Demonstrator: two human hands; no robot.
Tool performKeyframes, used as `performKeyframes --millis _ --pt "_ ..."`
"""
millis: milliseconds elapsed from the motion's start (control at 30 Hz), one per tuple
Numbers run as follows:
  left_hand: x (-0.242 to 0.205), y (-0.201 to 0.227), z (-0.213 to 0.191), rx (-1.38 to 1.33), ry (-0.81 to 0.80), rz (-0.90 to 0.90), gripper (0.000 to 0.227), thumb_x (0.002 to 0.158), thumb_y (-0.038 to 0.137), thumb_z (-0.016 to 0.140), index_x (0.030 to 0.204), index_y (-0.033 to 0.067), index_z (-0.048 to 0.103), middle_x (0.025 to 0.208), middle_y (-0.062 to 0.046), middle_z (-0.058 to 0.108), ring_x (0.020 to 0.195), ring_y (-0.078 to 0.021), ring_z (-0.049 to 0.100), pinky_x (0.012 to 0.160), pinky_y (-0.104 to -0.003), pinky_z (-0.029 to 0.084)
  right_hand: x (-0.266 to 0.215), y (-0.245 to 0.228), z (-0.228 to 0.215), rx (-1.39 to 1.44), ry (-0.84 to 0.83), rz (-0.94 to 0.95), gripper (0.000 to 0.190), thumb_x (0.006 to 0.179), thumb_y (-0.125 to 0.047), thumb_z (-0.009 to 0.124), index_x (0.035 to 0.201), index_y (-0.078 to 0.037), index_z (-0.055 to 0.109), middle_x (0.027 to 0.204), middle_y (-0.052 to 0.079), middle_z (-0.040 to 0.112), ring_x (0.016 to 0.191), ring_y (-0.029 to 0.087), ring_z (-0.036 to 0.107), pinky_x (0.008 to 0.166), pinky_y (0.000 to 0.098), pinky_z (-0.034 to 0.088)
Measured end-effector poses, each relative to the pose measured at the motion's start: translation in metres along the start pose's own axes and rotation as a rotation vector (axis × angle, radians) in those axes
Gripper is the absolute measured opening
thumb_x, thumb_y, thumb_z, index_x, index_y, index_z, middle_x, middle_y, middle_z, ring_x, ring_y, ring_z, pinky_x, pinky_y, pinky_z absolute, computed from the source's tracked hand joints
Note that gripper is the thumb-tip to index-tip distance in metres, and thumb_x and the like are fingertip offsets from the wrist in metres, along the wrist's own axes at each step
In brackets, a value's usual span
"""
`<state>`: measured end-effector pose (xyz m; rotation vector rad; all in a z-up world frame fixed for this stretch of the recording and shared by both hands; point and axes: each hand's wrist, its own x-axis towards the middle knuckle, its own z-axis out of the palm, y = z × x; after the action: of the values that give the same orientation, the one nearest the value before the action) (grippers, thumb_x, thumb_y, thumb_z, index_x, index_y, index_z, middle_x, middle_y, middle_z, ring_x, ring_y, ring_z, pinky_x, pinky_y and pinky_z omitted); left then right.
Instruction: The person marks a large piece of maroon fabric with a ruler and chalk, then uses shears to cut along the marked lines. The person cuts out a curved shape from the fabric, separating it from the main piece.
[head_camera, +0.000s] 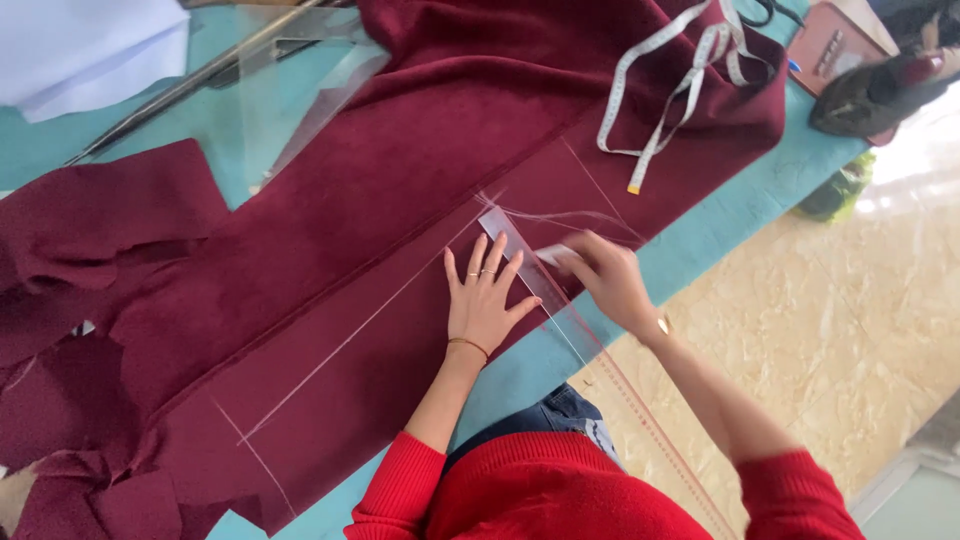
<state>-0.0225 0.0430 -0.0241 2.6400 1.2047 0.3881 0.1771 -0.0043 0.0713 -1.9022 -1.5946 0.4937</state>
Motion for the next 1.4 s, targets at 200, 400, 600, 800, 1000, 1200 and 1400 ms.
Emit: performKeyframes --millis 200,400,600,800,1000,1200,1400 --pt "0.002 0.0 0.0 -0.021 -0.039 -0.021 0.08 0.087 0.081 0.042 0.15 0.0321 0.046 0.17 0.002 0.027 0.158 -0.0226 0.019 0.125 -0.07 0.007 0.119 0.0 0.037 -0.222 -0.097 -0.738 0.015 0.105 -0.024 0.063 0.093 -0.014 0.064 0.074 0.002 0.065 0.074 0.022 0.069 0.077 0.0351 0.052" --pt "0.002 0.0 0.005 -0.007 0.024 -0.01 0.079 0.087 0.081 0.044 0.149 0.0314 0.047 0.17 0.0 0.027 0.158 -0.0244 0.02 0.124 -0.071 0.011 0.142 0.031 0.065 -0.43 -0.152 -0.992 0.012 0.105 -0.018 0.056 0.096 -0.022 0.063 0.074 -0.005 0.062 0.07 0.013 0.064 0.08 0.0276 0.045" --pt "0.001 0.0 0.005 -0.04 0.08 -0.001 0.078 0.087 0.078 0.051 0.149 0.0296 0.049 0.168 -0.002 0.031 0.157 -0.0256 0.023 0.123 -0.072 0.014 0.139 0.02 0.043 -0.931 -0.03 -0.905 0.007 0.085 -0.022 0.066 0.081 -0.028 0.067 0.067 -0.007 0.062 0.068 0.015 0.06 0.079 0.0419 0.039" --pt "0.001 -0.001 0.003 -0.028 0.069 0.012 0.078 0.088 0.077 0.05 0.149 0.0288 0.048 0.167 -0.003 0.033 0.156 -0.0267 0.024 0.123 -0.072 0.014 0.059 -0.005 -0.033 -0.432 -0.106 -0.509 0.029 0.106 -0.036 0.056 0.088 -0.015 0.063 0.073 0.004 0.059 0.073 0.029 0.061 0.072 0.0441 0.043" --pt "0.003 0.0 -0.01 -0.072 0.04 0.012 0.076 0.089 0.076 0.052 0.147 0.0271 0.051 0.165 -0.003 0.037 0.154 -0.0268 0.029 0.12 -0.073 0.014 -0.126 0.074 -0.008 -0.025 -0.027 0.078 0.019 0.087 -0.025 0.08 0.098 -0.011 0.073 0.095 0.011 0.071 0.095 0.035 0.069 0.083 0.0439 0.053" --pt "0.003 0.003 -0.018 -0.019 0.191 0.078 0.072 0.088 0.07 0.062 0.14 0.0196 0.061 0.158 -0.008 0.049 0.147 -0.0332 0.041 0.114 -0.073 0.023 -0.246 0.106 0.052 0.678 0.071 0.763 0.024 0.1 -0.028 0.063 0.092 -0.006 0.07 0.09 0.001 0.07 0.087 0.01 0.063 0.075 0.0262 0.051" --pt "-0.025 0.0 -0.052 0.16 0.219 -0.111 0.083 0.085 0.07 0.06 0.156 0.0295 0.044 0.154 0.0 0.055 0.145 -0.0292 0.048 0.108 -0.077 0.028 -0.189 0.049 0.011 0.347 0.031 0.506 0.036 0.106 -0.031 0.057 0.075 -0.015 0.049 0.071 -0.006 0.042 0.068 0.009 0.041 0.063 0.0298 0.034"
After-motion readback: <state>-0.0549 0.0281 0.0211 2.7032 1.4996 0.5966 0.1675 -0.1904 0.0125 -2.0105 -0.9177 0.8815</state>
